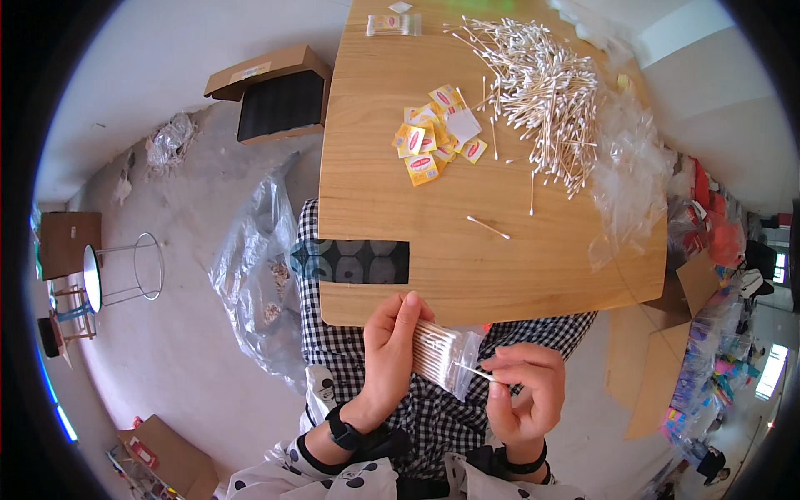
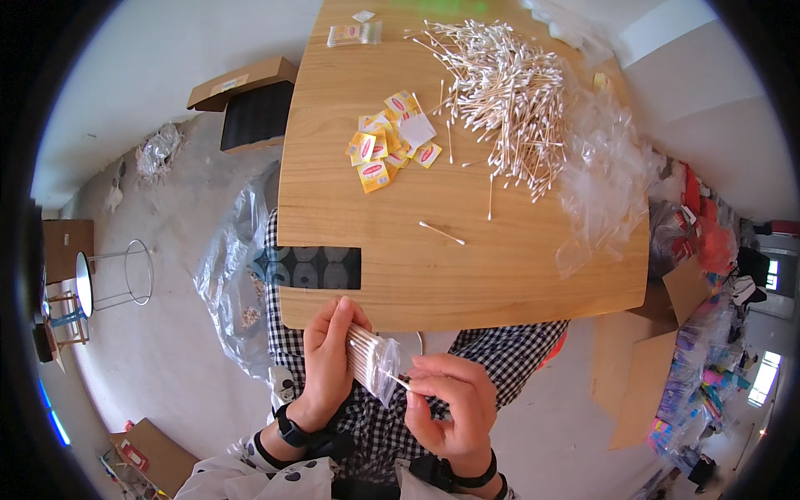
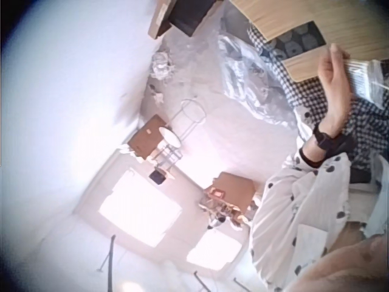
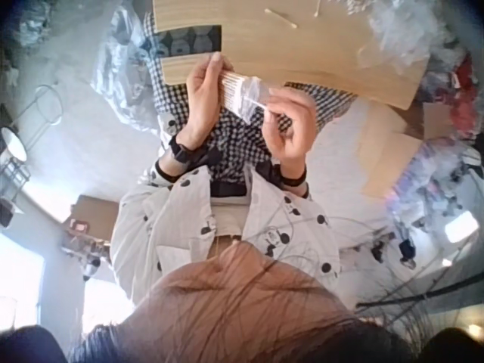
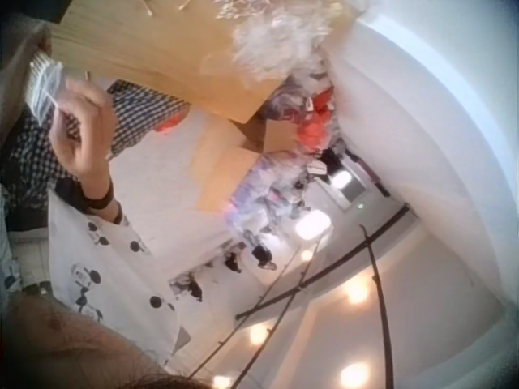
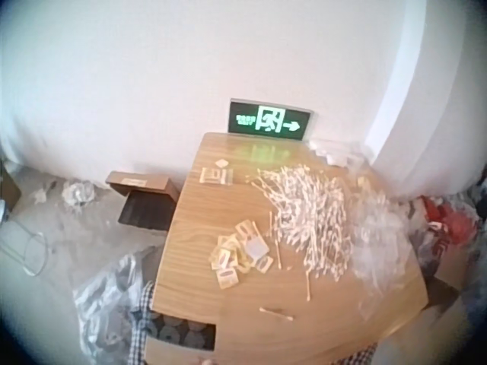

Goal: Packaging cotton swabs into a small plastic bag and sealing it.

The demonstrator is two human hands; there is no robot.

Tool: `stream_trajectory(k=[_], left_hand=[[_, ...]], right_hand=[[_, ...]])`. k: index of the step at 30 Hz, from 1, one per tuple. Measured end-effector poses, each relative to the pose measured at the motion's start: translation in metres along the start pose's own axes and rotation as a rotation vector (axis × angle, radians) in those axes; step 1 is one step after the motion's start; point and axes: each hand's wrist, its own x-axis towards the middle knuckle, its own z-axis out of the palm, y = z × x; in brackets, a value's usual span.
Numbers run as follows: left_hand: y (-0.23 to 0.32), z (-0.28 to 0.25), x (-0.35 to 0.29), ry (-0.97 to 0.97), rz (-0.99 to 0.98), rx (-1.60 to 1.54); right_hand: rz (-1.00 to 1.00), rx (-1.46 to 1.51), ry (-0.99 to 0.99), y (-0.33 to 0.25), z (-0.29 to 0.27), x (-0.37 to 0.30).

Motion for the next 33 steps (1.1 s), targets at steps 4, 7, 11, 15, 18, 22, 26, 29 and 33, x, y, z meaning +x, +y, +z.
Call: stream_trajectory(k=[4,7,11,15,18,22,26,29,33], left_hand=[[0.0,-0.002,0.002,-0.004,-0.019,0.055],[-0.002,-0.003,0.005,0.002,-0.016,0.036],[-0.003,-0.003,0.007,-0.006,0.024,0.001],[-0.001,-0.002,0.006,-0.001,0.015,0.001],[-0.002,-0.003,0.006,0.011,-0.009,-0.004],[-0.008,-0.003,0.012,0.095,0.014,-0.035],[0.0,-0.018,0.015,0.067,0.083,-0.021],[-0.008,-0.028,0.025,0.092,0.094,0.024],[-0.005,-0.022,0.03,0.059,0.107,0.036]], right_hand=[[-0.044,0.094,0.076,-0.002,-0.002,-0.007],[-0.032,0.203,0.188,-0.003,-0.002,-0.012],[0.019,0.29,0.289,0.001,0.0,-0.012],[0.184,0.409,0.401,0.0,0.0,-0.01],[0.338,0.506,0.476,0.006,-0.006,-0.011],[0.468,0.573,0.56,0.021,-0.031,-0.018],[0.368,0.174,0.772,0.048,-0.108,-0.045],[0.504,-0.133,0.922,0.063,-0.168,-0.078],[0.815,-0.591,0.695,0.09,-0.2,-0.116]])
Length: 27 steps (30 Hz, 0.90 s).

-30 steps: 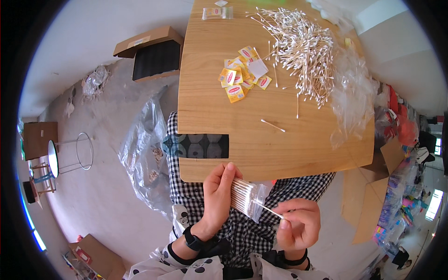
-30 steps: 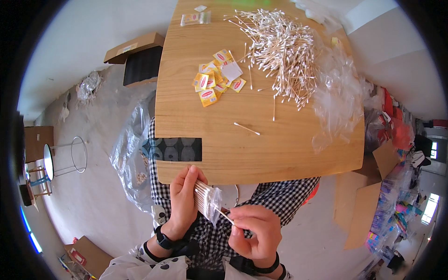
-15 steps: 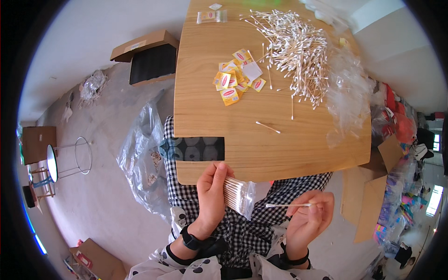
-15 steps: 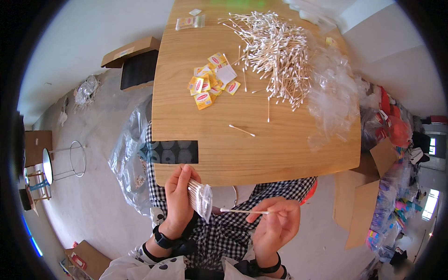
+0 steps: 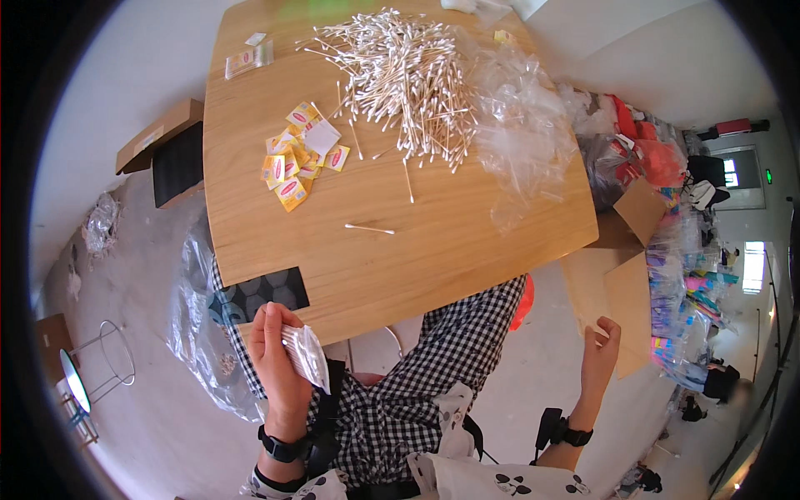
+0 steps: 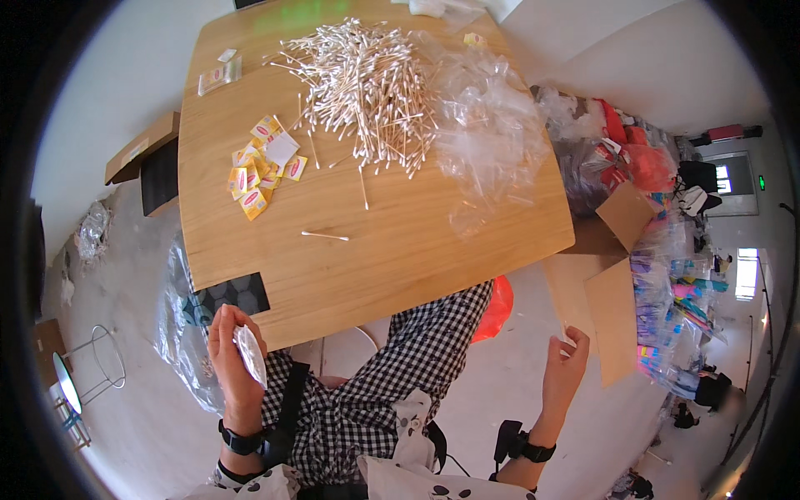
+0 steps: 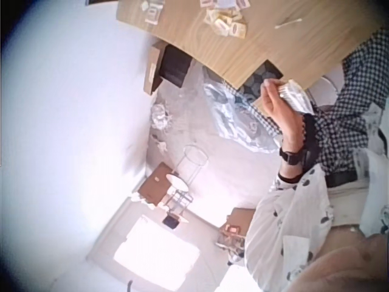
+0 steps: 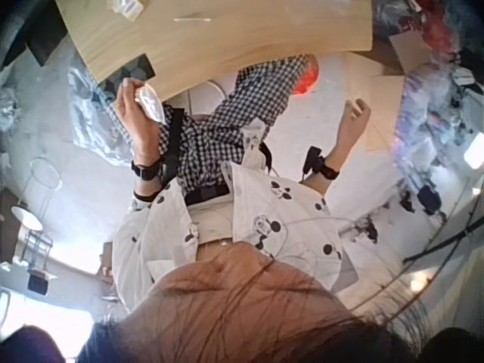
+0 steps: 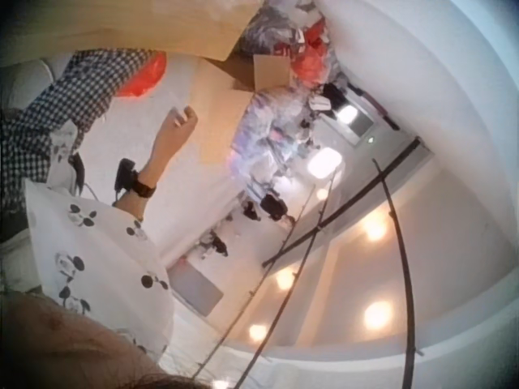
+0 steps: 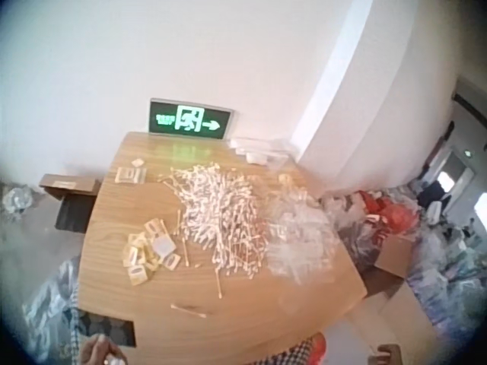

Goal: Packaging cotton swabs into a small plastic bag and sealing it.

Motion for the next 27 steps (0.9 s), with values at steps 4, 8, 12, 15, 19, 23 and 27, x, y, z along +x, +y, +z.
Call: stream_trajectory(k=[4,8,12,15,19,23,27], left_hand=[[0.002,0.005,0.001,0.021,0.008,0.041],[0.005,0.001,-0.002,0.035,-0.026,-0.015],[0.011,0.005,-0.009,0.041,-0.032,-0.022],[0.013,-0.003,-0.01,0.041,-0.027,-0.054],[0.014,-0.008,-0.009,0.043,-0.035,-0.076],[0.018,-0.005,-0.007,0.013,-0.066,-0.086],[0.022,-0.001,-0.01,-0.068,-0.11,-0.155]], right_hand=[[-0.049,0.021,-0.114,-0.03,0.031,-0.003],[-0.493,0.092,-0.493,-0.105,0.119,-0.03],[-0.848,0.124,-0.589,-0.164,0.203,-0.042],[-0.869,0.066,-0.657,-0.164,0.247,-0.042],[-0.805,0.127,-0.748,-0.164,0.237,-0.056],[-0.775,0.422,-0.969,-0.213,0.142,-0.077],[-0.953,0.471,-1.006,-0.221,0.09,-0.092]])
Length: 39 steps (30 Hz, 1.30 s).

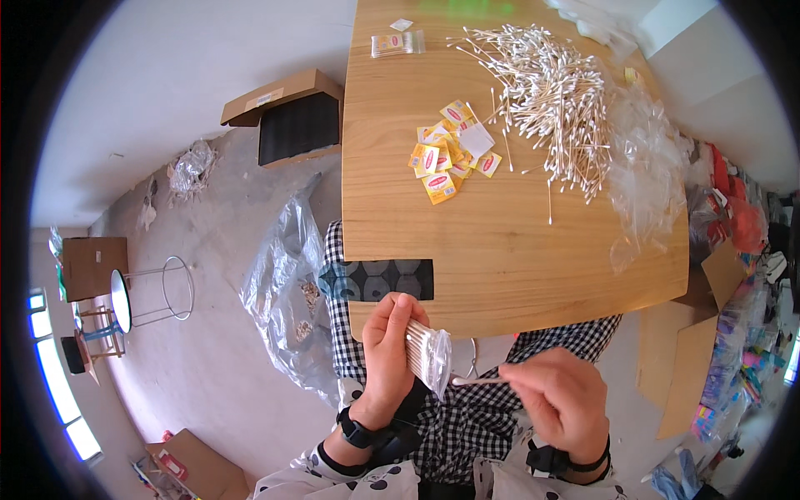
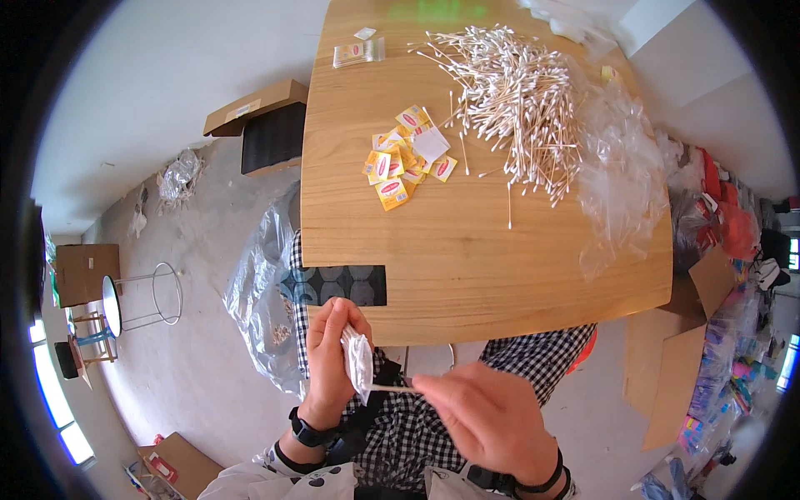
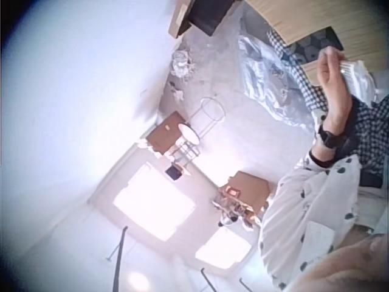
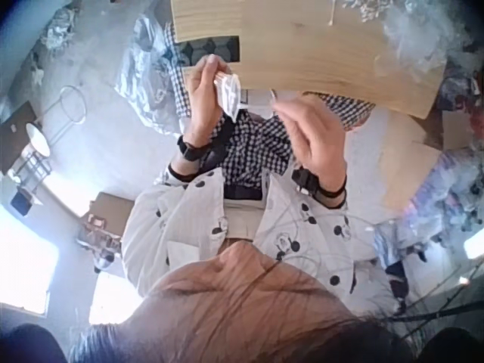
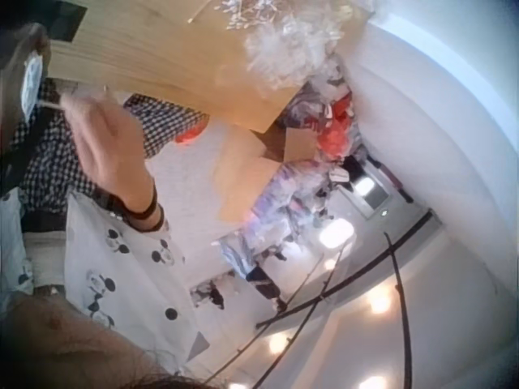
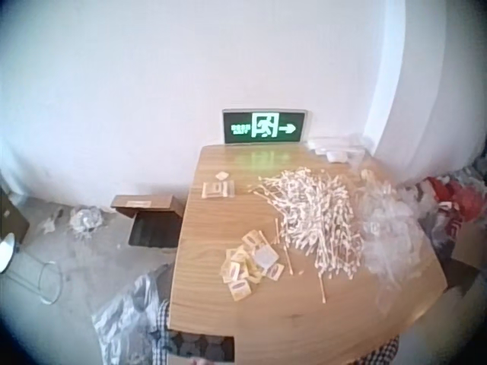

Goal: Packaging cotton swabs into a small plastic bag and sealing it.

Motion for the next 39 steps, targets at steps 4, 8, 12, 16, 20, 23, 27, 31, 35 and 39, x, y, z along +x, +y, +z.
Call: stream_trajectory(k=[4,8,12,16,20,23,27,31,35,39], left_hand=[[0.002,0.006,0.0,-0.036,-0.092,0.032],[0.002,0.011,-0.003,-0.053,-0.127,0.006],[0.0,0.006,-0.006,-0.092,-0.12,-0.042],[-0.002,0.009,-0.008,-0.059,-0.06,-0.02],[-0.004,0.008,-0.009,-0.018,0.101,0.128],[-0.003,0.009,-0.011,-0.009,0.155,0.161],[0.002,0.013,-0.014,-0.021,0.201,0.199],[0.004,0.011,-0.014,-0.02,0.203,0.217],[0.005,0.015,-0.014,0.01,0.182,0.246],[0.004,0.011,-0.017,-0.021,0.167,0.22]], right_hand=[[-0.074,-0.105,0.008,-0.016,0.002,-0.01],[-0.06,-0.184,0.09,-0.029,0.013,-0.01],[-0.087,-0.249,0.1,-0.03,0.017,-0.007],[-0.103,-0.32,0.095,-0.024,0.021,-0.009],[-0.103,-0.316,0.019,-0.019,0.019,-0.008],[-0.077,-0.296,0.019,-0.014,0.023,-0.009],[-0.034,-0.153,0.041,-0.009,0.03,-0.01],[0.245,0.261,0.032,-0.009,0.025,-0.014],[0.38,0.489,0.047,-0.005,0.021,-0.026],[0.458,0.594,0.115,-0.003,0.025,-0.028]])
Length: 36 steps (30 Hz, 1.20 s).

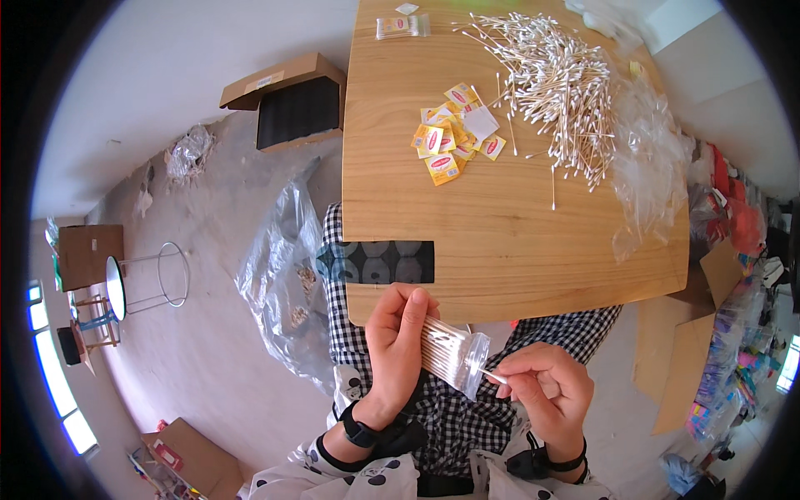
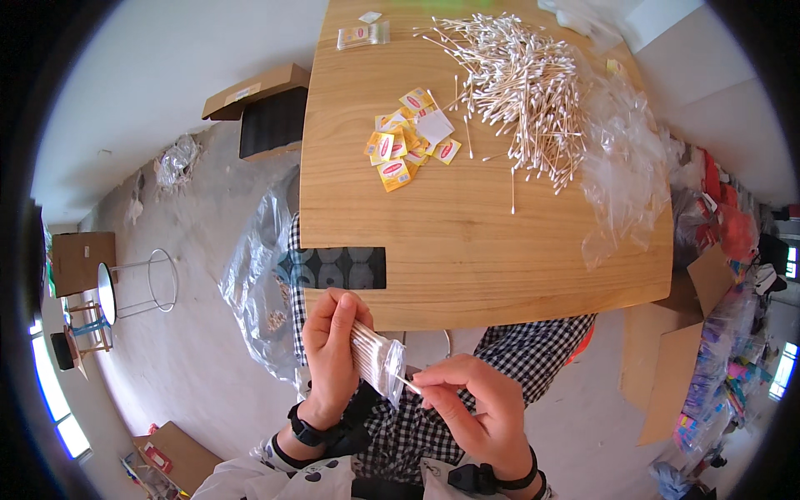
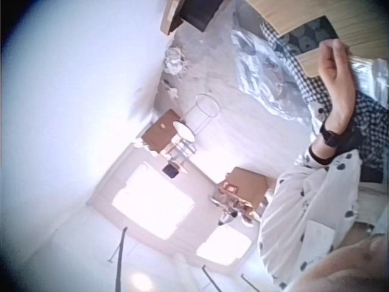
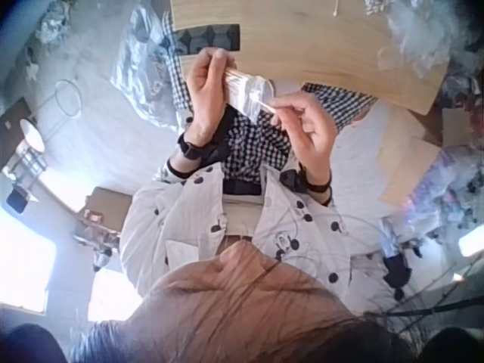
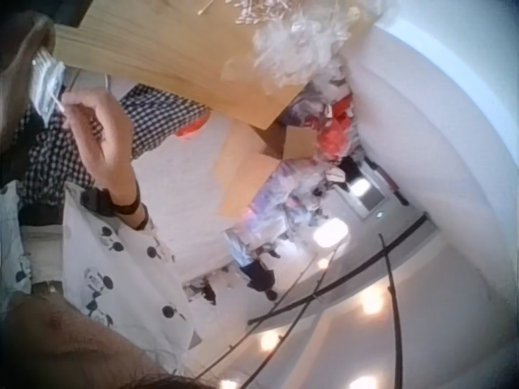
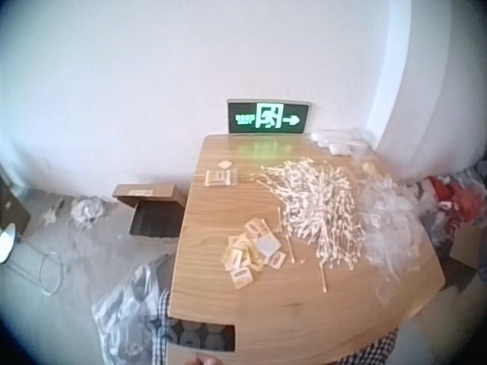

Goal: Packaging cotton swabs into a small plastic bag and sealing it.

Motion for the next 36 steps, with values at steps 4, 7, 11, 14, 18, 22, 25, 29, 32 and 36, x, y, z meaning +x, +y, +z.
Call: stream_trajectory(k=[4,7,11,14,18,22,25,29,32,36], left_hand=[[-0.002,0.001,0.0,-0.007,0.01,-0.019],[0.002,0.003,-0.002,-0.001,0.025,-0.005],[0.002,0.006,-0.005,0.011,0.017,0.033],[0.005,0.01,-0.005,0.022,0.014,0.05],[0.006,0.01,-0.006,0.028,0.011,0.077],[0.005,0.009,-0.008,0.05,0.027,0.126],[0.001,0.01,-0.011,0.026,0.012,0.055],[0.003,0.01,-0.01,0.062,-0.004,0.112],[0.0,0.01,-0.006,0.081,-0.022,0.086],[-0.014,0.007,-0.002,0.097,-0.075,-0.103]], right_hand=[[-0.011,0.0,0.07,0.006,0.006,0.001],[-0.077,-0.081,0.1,0.014,0.011,0.003],[-0.161,-0.122,0.055,0.022,0.012,0.006],[-0.198,-0.12,0.096,0.027,0.016,0.003],[-0.018,0.092,0.159,0.03,0.022,0.0],[0.088,0.148,0.134,0.029,0.027,0.002],[0.093,0.151,0.142,0.027,0.029,0.002],[0.13,0.158,0.149,0.03,0.032,0.002],[0.094,0.13,0.142,0.03,0.034,0.002],[0.038,0.155,0.119,0.027,0.037,-0.001]])
